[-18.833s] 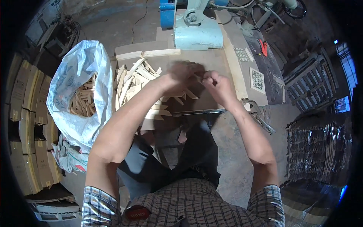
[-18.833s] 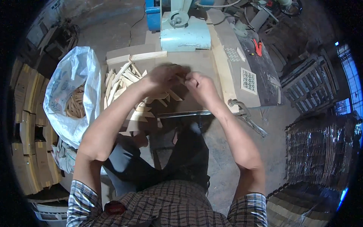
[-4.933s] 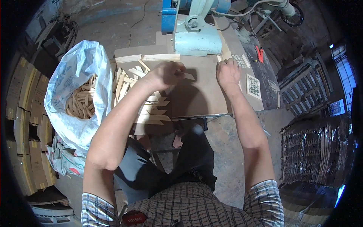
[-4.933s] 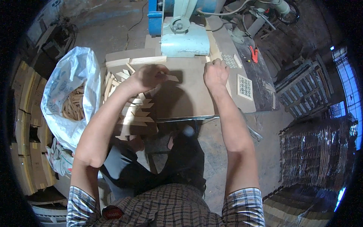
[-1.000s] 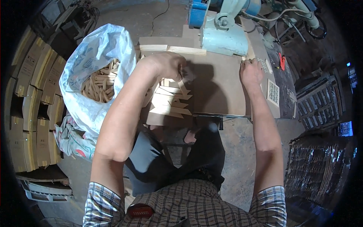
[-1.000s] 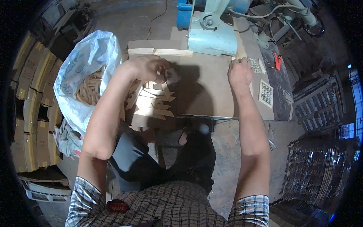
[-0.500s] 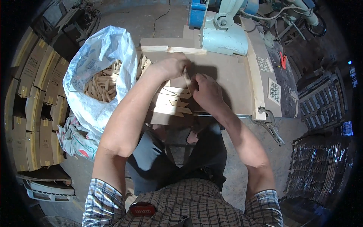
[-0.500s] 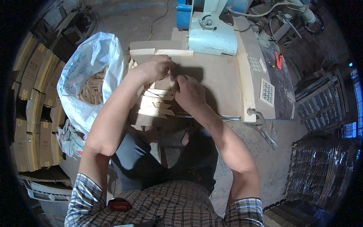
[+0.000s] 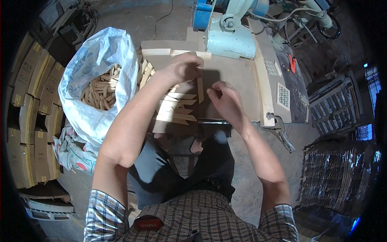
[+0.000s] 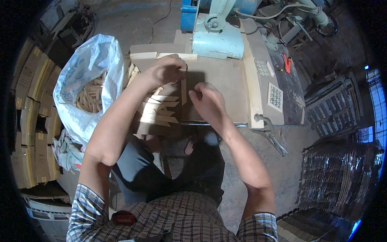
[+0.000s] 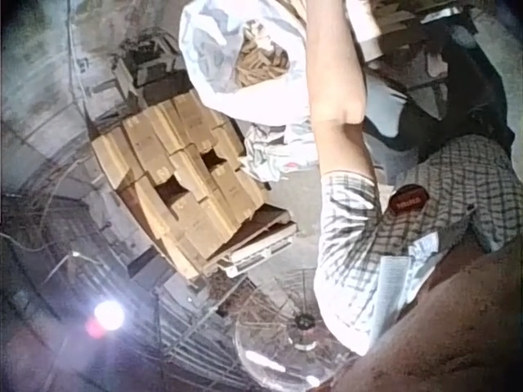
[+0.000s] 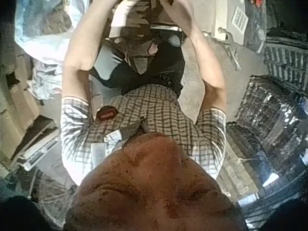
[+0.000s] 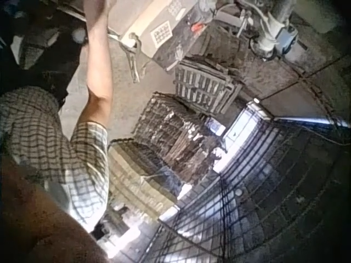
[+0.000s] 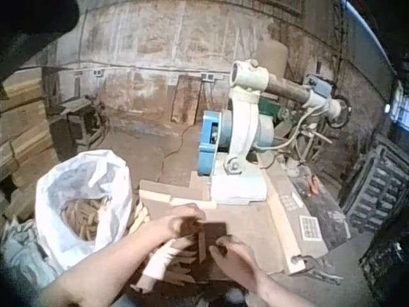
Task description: Assembling wooden parts using a nail gun and sorting wooden blocks in a workshop.
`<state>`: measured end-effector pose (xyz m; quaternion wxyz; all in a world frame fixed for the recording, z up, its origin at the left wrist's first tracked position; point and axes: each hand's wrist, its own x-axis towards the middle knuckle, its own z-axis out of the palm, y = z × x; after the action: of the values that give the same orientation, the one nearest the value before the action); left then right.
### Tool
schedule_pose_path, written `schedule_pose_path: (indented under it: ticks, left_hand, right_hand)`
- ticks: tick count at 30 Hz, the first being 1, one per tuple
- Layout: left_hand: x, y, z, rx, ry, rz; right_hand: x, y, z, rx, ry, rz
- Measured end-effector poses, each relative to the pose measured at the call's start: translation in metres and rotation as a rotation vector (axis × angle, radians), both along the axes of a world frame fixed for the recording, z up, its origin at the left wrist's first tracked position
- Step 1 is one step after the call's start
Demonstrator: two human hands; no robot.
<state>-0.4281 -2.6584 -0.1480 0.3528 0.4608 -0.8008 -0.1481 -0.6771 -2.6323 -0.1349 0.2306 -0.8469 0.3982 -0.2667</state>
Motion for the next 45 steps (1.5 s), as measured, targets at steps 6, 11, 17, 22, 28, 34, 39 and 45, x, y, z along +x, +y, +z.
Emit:
schedule_pose_path:
  ticks: [6,11,17,22,28,34,39,45]
  left_hand:
    - [-0.01,0.01,0.02,-0.043,-0.08,0.13]
    - [-0.014,0.009,0.021,-0.028,-0.108,0.221]
    - [-0.035,0.01,0.033,0.237,-0.226,0.251]
    - [-0.037,0.007,0.017,0.164,0.068,0.18]
    - [-0.037,-0.008,0.006,0.138,0.499,-0.067]
    - [-0.049,0.003,0.033,0.674,0.903,-0.047]
    - [-0.04,0.001,0.027,0.744,0.864,-0.038]
    - [-0.047,0.0,0.017,0.726,0.862,0.0]
  right_hand:
    - [0.026,0.013,-0.006,-0.097,0.217,-0.087]
    - [0.026,0.011,-0.005,-0.113,0.234,-0.089]
    - [-0.038,-0.016,-0.012,-0.376,0.359,-0.221]
    - [-0.082,-0.04,-0.008,-0.579,0.533,-0.307]
    - [-0.089,-0.088,-0.007,-0.54,0.67,-0.457]
    - [-0.074,-0.139,-0.006,-0.53,0.635,-0.519]
    - [-0.057,-0.098,0.01,-0.307,0.081,-0.328]
    - [-0.028,-0.017,0.012,-0.208,-0.108,0.038]
